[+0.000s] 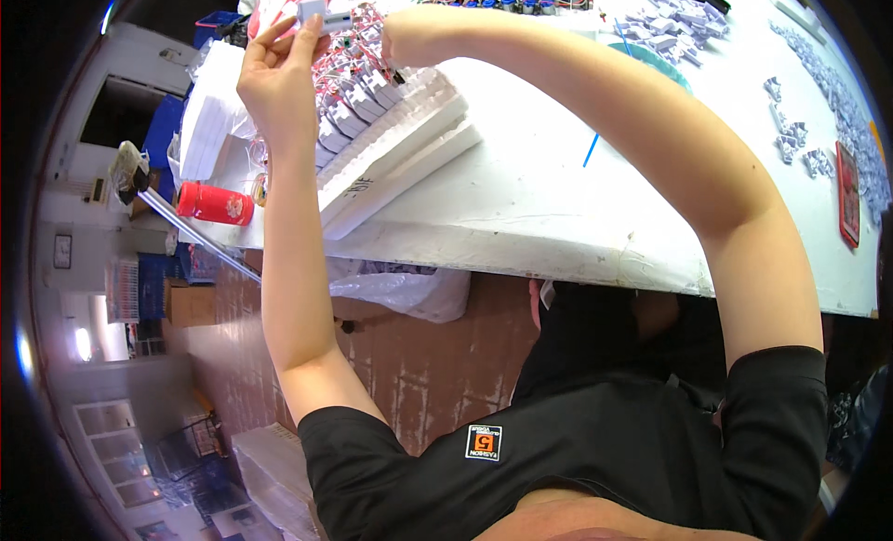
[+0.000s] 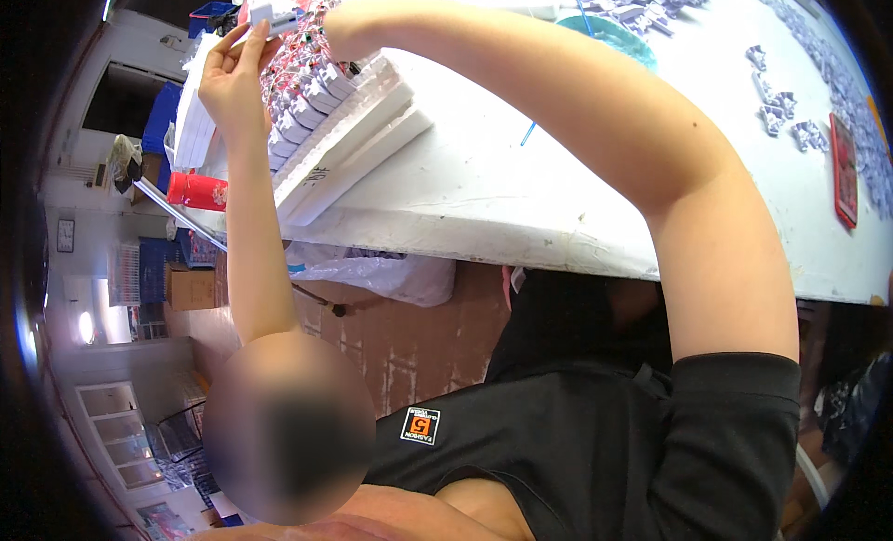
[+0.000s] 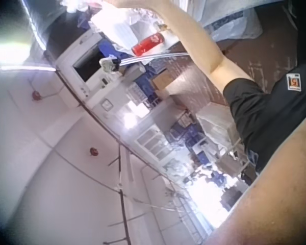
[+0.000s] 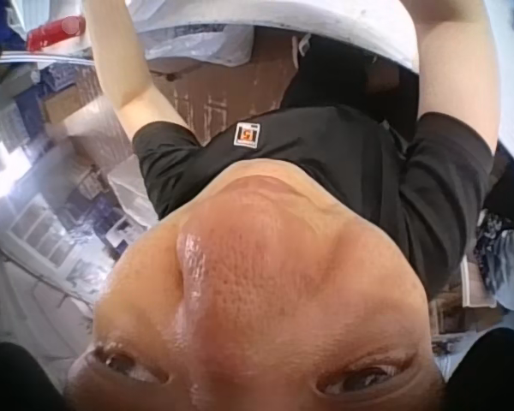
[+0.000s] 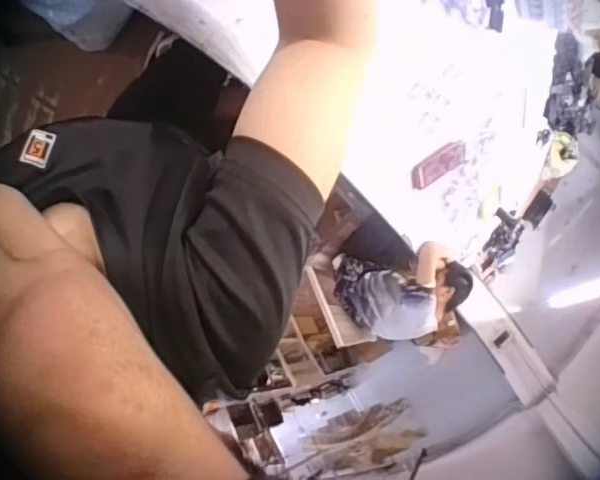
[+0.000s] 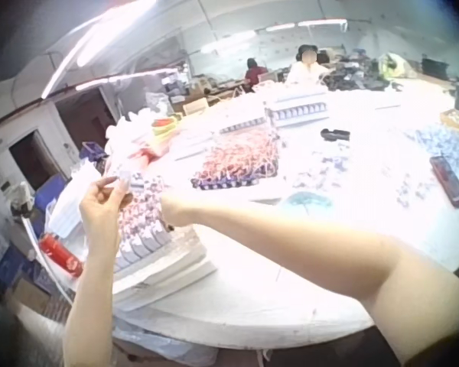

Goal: Assemble small electronic toy components by gluing motors and connecting wires inside plastic housings.

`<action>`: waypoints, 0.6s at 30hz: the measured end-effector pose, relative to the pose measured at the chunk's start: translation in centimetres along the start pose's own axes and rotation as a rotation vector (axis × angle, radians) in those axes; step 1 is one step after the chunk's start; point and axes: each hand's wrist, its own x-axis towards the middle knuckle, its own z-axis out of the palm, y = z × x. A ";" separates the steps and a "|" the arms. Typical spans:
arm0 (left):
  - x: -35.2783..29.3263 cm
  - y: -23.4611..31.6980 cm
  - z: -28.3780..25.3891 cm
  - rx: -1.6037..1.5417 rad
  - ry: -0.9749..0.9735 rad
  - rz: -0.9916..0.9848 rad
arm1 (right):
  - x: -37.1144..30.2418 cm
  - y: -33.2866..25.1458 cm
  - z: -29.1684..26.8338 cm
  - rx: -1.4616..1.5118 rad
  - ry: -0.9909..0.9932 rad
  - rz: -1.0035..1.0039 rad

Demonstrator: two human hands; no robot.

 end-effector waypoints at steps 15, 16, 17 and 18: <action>-5.2 0.9 3.4 0.792 -0.328 -0.008 | 4.4 1.4 -2.0 -0.009 0.119 0.031; -5.1 0.8 3.5 0.909 -0.369 0.038 | 4.7 1.1 -2.1 -0.011 0.123 0.024; -4.9 0.6 3.7 1.023 -0.412 0.085 | 4.9 0.9 -2.3 -0.015 0.128 0.020; -4.7 0.7 3.6 1.029 -0.415 0.083 | 5.0 0.3 -2.4 -0.020 0.133 0.011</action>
